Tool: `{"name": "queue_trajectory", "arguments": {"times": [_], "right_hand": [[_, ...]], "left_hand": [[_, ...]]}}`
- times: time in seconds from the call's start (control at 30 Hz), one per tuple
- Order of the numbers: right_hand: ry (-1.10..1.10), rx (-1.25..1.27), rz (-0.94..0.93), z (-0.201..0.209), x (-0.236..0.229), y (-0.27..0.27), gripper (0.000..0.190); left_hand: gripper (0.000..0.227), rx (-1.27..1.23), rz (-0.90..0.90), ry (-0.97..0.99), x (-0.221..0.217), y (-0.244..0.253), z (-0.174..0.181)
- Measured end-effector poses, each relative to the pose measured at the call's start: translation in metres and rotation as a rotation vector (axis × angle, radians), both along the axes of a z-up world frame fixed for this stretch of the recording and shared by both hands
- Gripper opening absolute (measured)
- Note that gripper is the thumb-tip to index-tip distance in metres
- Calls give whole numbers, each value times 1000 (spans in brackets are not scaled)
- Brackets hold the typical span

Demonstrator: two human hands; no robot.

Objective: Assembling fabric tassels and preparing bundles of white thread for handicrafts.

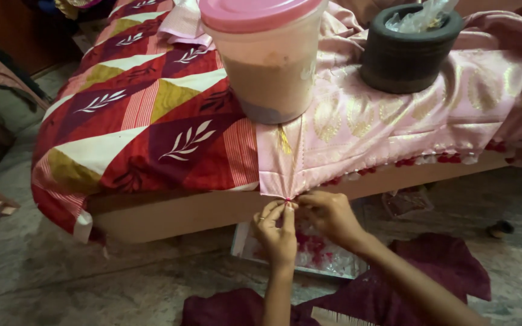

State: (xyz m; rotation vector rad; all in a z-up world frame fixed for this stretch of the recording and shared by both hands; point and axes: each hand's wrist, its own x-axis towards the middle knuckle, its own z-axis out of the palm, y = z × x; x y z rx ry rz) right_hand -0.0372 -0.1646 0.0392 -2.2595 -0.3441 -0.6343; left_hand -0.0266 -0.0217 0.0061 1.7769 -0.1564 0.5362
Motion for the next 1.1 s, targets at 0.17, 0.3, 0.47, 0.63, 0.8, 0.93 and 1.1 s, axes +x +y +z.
{"name": "queue_trajectory", "arguments": {"times": [0.17,0.3,0.47,0.63,0.8,0.93,1.1], "right_hand": [[200,223,14,-27,10,2,20],[74,102,22,2,-7,-8,21],[-180,-220,178,67,-9,-7,28],[-134,-713,570,117,48,27,12],[-118,-812,526,72,87,27,12],[-211,-322,315,93,12,25,35],[-22,-2,15,18,-9,13,28]], "left_hand": [[13,-160,-97,88,0,1,-1],[13,52,-2,-34,-2,8,10],[13,239,78,-175,-6,10,12],[15,291,151,-202,-14,8,17],[15,395,232,-326,-11,12,20],[14,335,145,-273,-8,14,20],[10,41,-8,-54,3,9,-6]]}}
